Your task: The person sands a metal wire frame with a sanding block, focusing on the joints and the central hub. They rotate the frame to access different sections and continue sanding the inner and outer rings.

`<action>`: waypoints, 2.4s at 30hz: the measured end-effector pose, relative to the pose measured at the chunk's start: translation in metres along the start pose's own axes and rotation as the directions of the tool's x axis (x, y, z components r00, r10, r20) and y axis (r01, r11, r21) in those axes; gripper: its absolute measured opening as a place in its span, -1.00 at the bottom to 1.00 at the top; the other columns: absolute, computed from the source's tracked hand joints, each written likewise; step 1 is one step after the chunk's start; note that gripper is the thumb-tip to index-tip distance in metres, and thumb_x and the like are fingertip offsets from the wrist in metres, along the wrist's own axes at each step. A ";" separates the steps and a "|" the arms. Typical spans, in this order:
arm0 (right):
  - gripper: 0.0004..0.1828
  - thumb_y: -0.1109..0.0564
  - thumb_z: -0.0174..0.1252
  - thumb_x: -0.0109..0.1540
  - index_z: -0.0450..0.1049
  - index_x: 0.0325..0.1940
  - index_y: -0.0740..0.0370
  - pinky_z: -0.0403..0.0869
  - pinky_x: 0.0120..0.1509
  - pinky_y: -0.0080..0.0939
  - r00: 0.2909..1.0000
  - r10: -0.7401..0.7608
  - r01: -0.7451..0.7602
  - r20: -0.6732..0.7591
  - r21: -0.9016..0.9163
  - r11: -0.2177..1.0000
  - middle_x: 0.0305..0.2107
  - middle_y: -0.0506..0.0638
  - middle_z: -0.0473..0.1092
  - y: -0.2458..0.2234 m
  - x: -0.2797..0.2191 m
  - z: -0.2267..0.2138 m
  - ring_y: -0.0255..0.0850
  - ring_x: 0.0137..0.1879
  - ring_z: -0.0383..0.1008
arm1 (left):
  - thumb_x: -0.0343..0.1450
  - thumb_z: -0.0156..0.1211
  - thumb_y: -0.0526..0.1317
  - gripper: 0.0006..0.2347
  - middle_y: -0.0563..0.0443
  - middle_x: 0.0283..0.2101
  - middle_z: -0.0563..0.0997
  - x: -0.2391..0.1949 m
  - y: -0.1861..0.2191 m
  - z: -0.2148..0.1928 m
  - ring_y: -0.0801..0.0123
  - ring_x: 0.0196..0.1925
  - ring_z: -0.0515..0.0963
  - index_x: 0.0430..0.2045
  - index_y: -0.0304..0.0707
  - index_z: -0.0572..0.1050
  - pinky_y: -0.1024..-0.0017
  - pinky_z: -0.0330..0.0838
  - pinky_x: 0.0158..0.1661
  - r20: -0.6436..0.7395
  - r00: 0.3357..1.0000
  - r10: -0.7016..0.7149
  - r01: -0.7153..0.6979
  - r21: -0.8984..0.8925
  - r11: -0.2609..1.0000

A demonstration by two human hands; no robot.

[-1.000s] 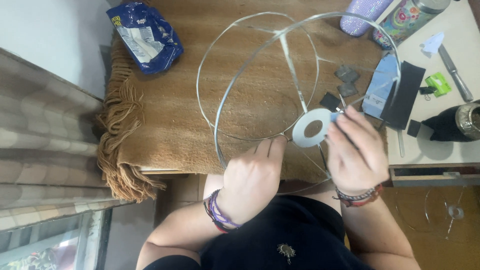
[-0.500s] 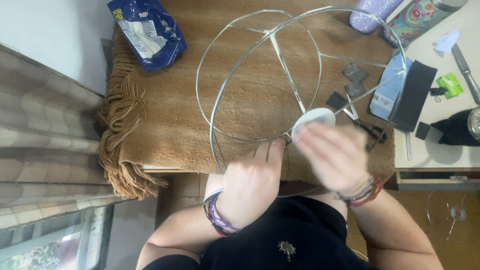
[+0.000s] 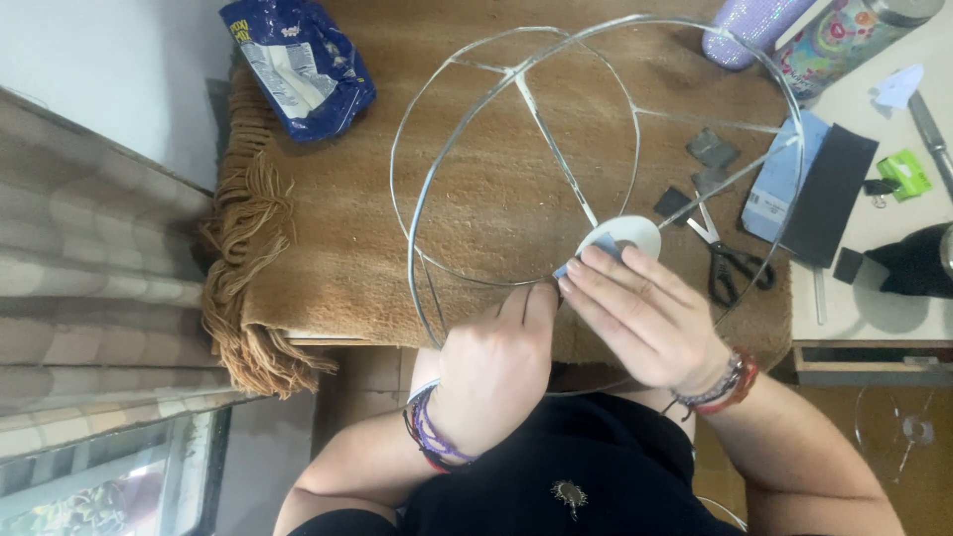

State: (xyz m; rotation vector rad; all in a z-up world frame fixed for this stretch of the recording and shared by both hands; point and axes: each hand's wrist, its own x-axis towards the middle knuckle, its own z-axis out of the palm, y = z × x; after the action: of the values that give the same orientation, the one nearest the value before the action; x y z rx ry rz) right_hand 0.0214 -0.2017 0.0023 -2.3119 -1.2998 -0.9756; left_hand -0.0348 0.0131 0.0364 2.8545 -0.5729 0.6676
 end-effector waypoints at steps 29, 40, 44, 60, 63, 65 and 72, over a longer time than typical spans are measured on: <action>-0.84 0.50 0.20 0.34 0.59 -0.01 0.54 0.52 0.41 -0.11 0.989 0.139 -0.146 0.042 0.280 0.949 0.05 0.33 0.51 0.046 0.077 -0.058 0.12 0.19 0.58 | 0.48 0.02 -0.25 -0.84 0.04 -0.28 0.77 0.113 -0.122 0.001 0.03 -0.22 0.71 -0.37 -0.14 0.61 0.09 0.47 -0.29 0.324 0.847 0.423 -0.192 -0.555 0.810; -0.65 0.29 0.18 0.22 0.54 0.11 0.23 0.40 0.45 0.04 0.906 -0.139 0.036 0.399 0.255 0.966 0.11 0.15 0.48 0.080 0.067 -0.009 -0.04 0.27 0.49 | 0.50 0.02 -0.18 -0.84 0.06 -0.42 0.69 0.115 -0.129 0.058 0.16 -0.33 0.69 -0.27 0.03 0.61 0.18 0.51 -0.23 0.255 0.914 0.315 -0.193 -0.409 0.892; -0.44 0.23 0.35 0.13 0.44 0.22 0.26 0.39 0.52 0.08 0.892 -0.242 0.119 0.382 0.319 0.940 0.20 0.19 0.42 0.091 0.045 -0.001 0.03 0.31 0.47 | 0.52 -0.03 -0.22 -0.84 0.06 -0.48 0.65 0.117 -0.129 0.058 0.10 -0.38 0.69 -0.39 -0.01 0.54 0.11 0.47 -0.39 0.250 0.903 0.350 -0.213 -0.447 0.869; -0.65 0.26 0.06 0.33 0.44 0.20 0.38 0.48 0.40 0.17 0.878 -0.281 0.196 0.387 0.246 0.949 0.16 0.29 0.43 0.098 0.055 -0.019 0.13 0.27 0.49 | 0.46 0.07 -0.24 -0.92 0.15 -0.56 0.55 0.110 -0.128 0.061 0.16 -0.47 0.61 -0.39 0.04 0.51 0.17 0.40 -0.48 0.220 0.920 0.325 -0.225 -0.382 0.896; -0.52 0.23 0.25 0.22 0.43 0.23 0.31 0.40 0.47 0.06 0.839 -0.343 0.215 0.422 0.323 0.922 0.18 0.21 0.44 0.098 0.045 -0.015 0.04 0.30 0.48 | 0.43 0.08 -0.27 -0.92 0.14 -0.51 0.57 0.109 -0.127 0.060 0.15 -0.42 0.62 -0.34 0.01 0.52 0.19 0.43 -0.41 0.211 0.916 0.340 -0.240 -0.391 0.888; -0.54 0.22 0.29 0.20 0.47 0.19 0.28 0.42 0.47 0.08 0.882 -0.244 0.159 0.403 0.231 0.960 0.15 0.20 0.47 0.115 0.045 -0.011 0.02 0.25 0.53 | 0.43 0.10 -0.27 -0.93 0.13 -0.50 0.60 0.112 -0.127 0.060 0.15 -0.40 0.65 -0.36 0.00 0.52 0.16 0.44 -0.42 0.209 0.921 0.328 -0.232 -0.381 0.895; -0.64 0.19 0.07 0.34 0.44 0.22 0.31 0.40 0.49 0.14 0.884 -0.287 0.177 0.369 0.303 0.936 0.22 0.22 0.40 0.105 0.054 -0.016 0.07 0.35 0.44 | 0.38 0.07 -0.33 -0.89 0.11 -0.51 0.57 0.109 -0.127 0.062 0.11 -0.41 0.62 -0.35 -0.03 0.50 0.15 0.43 -0.42 0.230 0.909 0.349 -0.249 -0.372 0.894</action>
State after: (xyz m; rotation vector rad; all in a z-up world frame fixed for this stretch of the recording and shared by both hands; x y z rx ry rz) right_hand 0.1223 -0.2332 0.0572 -2.2553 -1.7866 -0.3464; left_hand 0.1301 0.0788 0.0228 2.5708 -1.0807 0.1529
